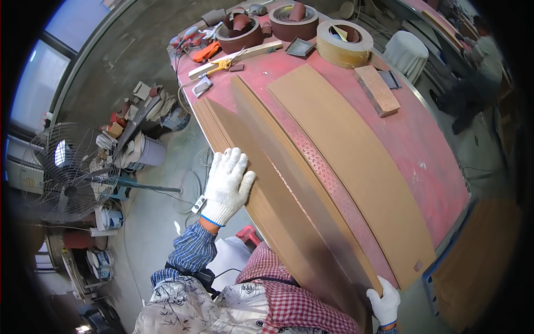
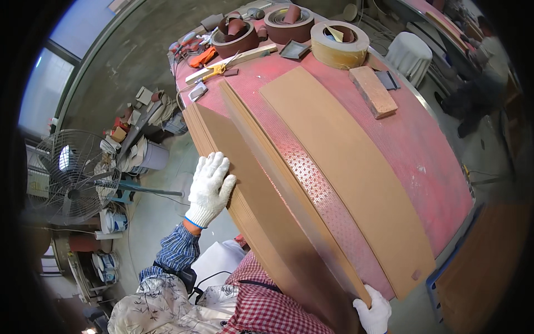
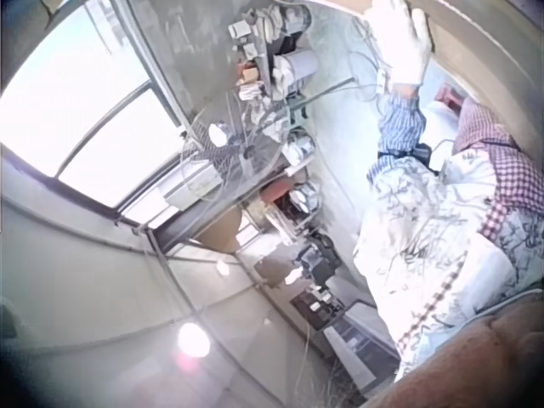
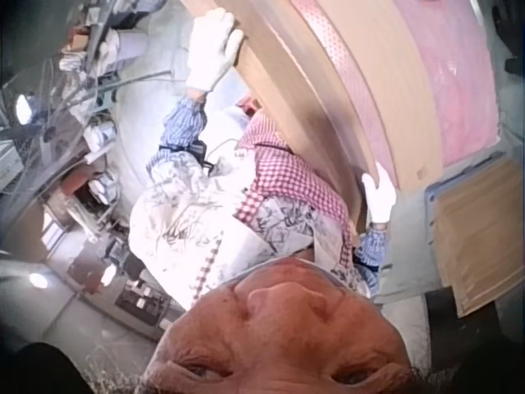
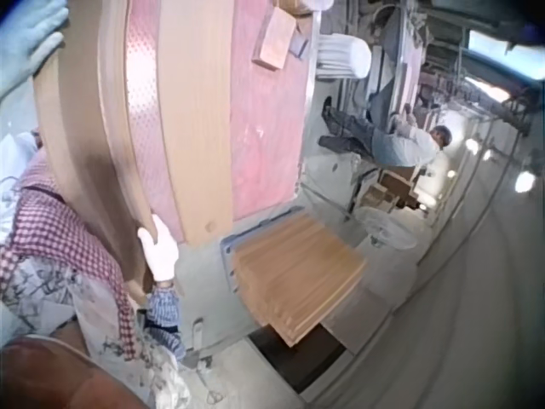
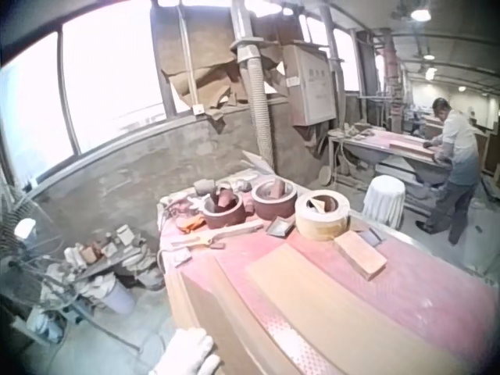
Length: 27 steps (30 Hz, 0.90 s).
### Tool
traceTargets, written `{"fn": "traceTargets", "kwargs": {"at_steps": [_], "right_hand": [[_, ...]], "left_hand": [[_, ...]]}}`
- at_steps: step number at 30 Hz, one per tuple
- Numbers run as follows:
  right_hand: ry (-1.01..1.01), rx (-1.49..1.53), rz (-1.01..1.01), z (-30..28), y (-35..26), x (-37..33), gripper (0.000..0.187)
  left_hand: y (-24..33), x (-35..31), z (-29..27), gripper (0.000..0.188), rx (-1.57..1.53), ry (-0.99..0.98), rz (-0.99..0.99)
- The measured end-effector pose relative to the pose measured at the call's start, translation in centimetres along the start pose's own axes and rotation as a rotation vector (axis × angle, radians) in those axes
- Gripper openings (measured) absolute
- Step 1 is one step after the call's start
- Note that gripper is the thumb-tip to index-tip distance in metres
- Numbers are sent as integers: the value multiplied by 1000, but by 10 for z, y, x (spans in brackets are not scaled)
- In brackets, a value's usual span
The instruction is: Inspecting and stacking wooden boards at a workbench.
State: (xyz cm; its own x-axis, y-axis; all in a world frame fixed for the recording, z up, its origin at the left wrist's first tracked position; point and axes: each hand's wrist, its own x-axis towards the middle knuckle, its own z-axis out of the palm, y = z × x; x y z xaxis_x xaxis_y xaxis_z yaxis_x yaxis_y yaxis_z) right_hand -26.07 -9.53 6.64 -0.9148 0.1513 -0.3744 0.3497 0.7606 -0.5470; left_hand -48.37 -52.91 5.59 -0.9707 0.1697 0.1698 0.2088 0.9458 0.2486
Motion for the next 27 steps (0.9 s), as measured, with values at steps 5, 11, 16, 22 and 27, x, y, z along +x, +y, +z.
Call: {"fn": "traceTargets", "kwargs": {"at_steps": [5,11,16,22,27], "right_hand": [[-117,-23,36,-10,0,-1,49],[-143,-32,-95,-16,-6,-4,52],[-120,-53,14,-20,-7,3,52],[-138,-22,0,-19,-1,8,52],[-113,-27,-17,-19,-2,6,52]], "left_hand": [[6,16,5,52,64,-2,94],[21,56,22,57,-47,-30,181],[24,53,16,57,-4,34,218],[11,0,-8,42,-96,168,34],[6,-17,-10,33,-140,208,13]]}}
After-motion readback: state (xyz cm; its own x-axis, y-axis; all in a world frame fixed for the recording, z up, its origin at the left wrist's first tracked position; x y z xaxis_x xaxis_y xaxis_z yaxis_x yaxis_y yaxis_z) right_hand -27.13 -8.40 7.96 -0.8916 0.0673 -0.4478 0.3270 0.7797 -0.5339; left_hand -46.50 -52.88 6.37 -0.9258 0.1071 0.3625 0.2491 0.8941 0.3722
